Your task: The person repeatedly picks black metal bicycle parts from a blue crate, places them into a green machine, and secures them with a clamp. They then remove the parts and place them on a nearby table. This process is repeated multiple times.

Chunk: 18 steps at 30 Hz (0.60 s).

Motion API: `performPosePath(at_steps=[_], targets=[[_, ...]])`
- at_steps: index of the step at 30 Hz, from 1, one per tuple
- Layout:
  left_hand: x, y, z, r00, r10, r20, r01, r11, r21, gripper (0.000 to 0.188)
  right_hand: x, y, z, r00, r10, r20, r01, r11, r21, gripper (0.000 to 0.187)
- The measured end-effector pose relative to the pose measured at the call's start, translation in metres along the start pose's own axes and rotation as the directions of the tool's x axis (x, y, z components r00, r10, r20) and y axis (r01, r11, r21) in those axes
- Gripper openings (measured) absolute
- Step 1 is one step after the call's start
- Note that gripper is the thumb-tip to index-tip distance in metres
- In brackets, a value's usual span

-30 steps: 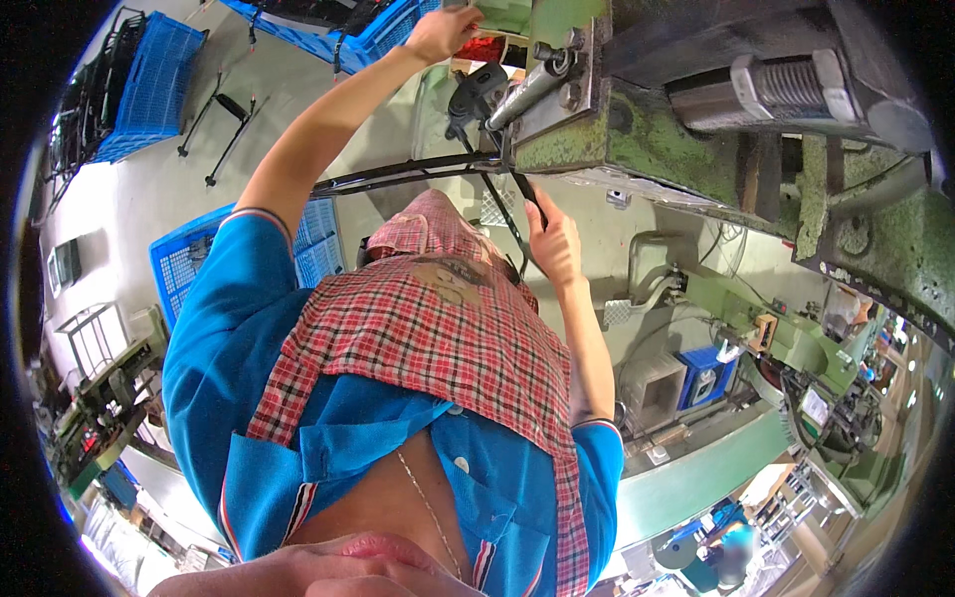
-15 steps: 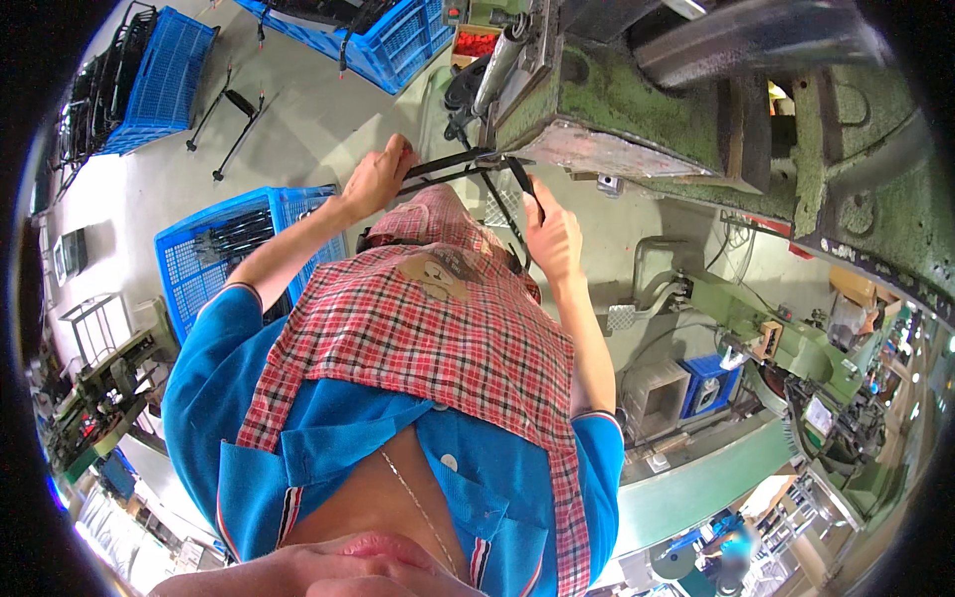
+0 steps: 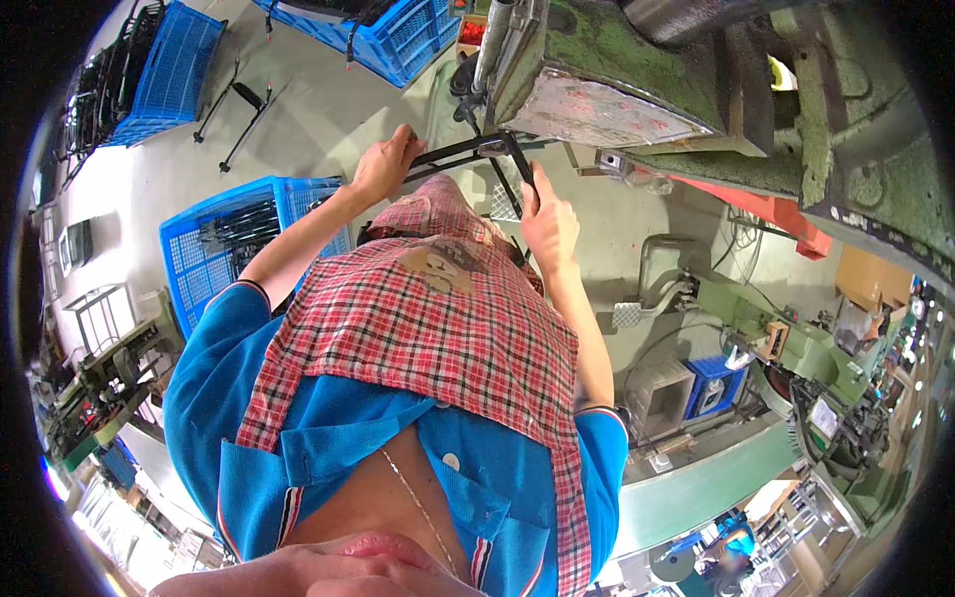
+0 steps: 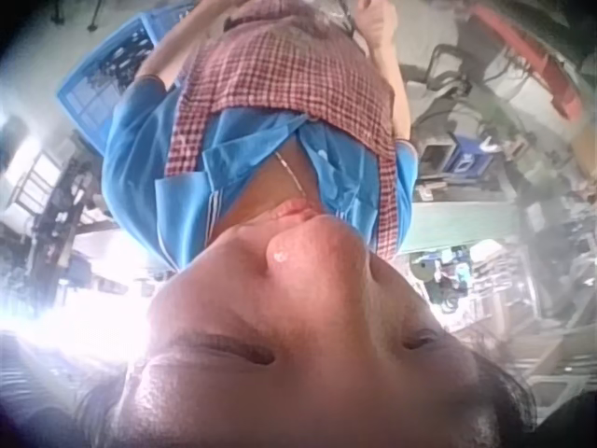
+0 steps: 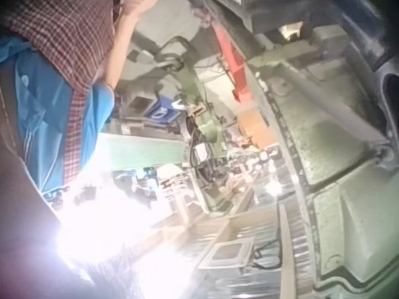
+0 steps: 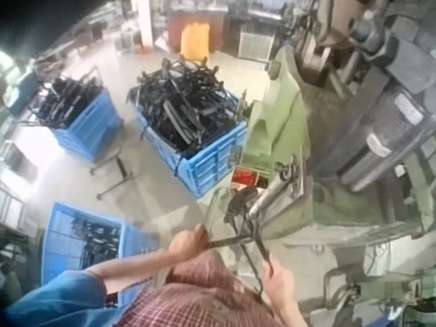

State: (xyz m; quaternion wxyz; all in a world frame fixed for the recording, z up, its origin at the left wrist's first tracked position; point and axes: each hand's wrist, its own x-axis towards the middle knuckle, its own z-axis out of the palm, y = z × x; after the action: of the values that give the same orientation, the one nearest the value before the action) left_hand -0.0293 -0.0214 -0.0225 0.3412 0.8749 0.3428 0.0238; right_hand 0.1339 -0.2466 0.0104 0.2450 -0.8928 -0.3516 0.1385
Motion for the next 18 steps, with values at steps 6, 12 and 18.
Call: performPosePath(at_steps=[6, 12, 18], targets=[[0.019, 0.033, -0.015, 0.863, 0.442, -0.244, -0.431, 0.897, 0.100, 0.022, 0.000, -0.001, -0.004, 1.000, 0.012, -0.004, -0.013, 0.994, -0.110, 0.036], [0.051, 0.082, 0.003, 0.791, 0.592, -0.154, -0.604, 0.796, -0.044, 0.026, 0.004, 0.005, -0.008, 0.999, 0.007, 0.037, -0.006, 1.000, -0.016, 0.036], [0.060, 0.089, 0.006, 0.786, 0.610, -0.101, -0.616, 0.786, -0.046, 0.028, 0.004, 0.005, -0.007, 0.997, 0.043, 0.065, -0.044, 0.999, 0.018, 0.036]])
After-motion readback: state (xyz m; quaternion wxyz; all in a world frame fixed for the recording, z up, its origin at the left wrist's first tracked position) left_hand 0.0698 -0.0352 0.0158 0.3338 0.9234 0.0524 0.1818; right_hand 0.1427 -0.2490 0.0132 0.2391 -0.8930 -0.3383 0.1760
